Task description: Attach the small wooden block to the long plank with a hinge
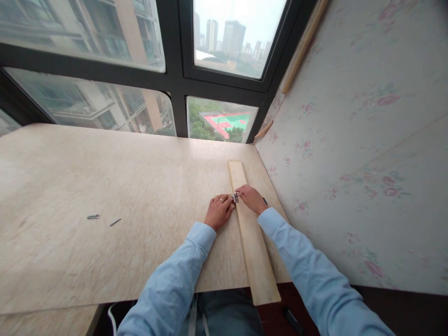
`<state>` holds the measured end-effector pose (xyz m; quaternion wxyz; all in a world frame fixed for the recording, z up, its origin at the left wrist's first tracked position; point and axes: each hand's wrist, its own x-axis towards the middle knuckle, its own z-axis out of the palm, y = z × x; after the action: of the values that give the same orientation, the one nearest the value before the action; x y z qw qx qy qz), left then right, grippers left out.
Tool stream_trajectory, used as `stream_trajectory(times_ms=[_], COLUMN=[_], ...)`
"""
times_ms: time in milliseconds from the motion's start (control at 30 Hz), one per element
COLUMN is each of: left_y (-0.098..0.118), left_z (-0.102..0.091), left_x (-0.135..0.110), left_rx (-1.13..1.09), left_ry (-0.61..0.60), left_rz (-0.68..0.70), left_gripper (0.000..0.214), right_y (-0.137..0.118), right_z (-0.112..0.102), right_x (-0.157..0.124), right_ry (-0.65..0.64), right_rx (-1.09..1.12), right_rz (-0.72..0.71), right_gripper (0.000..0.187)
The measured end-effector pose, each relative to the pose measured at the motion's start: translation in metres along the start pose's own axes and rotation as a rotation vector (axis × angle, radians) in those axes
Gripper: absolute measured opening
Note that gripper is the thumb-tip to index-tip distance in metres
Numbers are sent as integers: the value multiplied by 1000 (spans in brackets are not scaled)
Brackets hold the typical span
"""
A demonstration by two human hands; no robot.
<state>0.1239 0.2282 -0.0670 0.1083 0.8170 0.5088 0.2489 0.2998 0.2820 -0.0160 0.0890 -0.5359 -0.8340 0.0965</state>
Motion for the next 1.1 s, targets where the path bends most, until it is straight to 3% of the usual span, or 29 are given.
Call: stream_trajectory(times_ms=[533,867,1100], left_y=[0,-1,-1], left_z=[-1,0,1], left_x=[-2,-1,-2], left_rx=[4,3,10], left_ry=[-5,-9,5], left_rz=[13,2,7], left_gripper=[32,31,30], right_y=[-19,-25,-19], right_z=[-30,-31,-26], right_x=[20,37,37], right_ry=[-292,-402,-410], right_rx=[-355,-404,-372], right_rz=[-6,28,59], right_gripper=[30,31,36])
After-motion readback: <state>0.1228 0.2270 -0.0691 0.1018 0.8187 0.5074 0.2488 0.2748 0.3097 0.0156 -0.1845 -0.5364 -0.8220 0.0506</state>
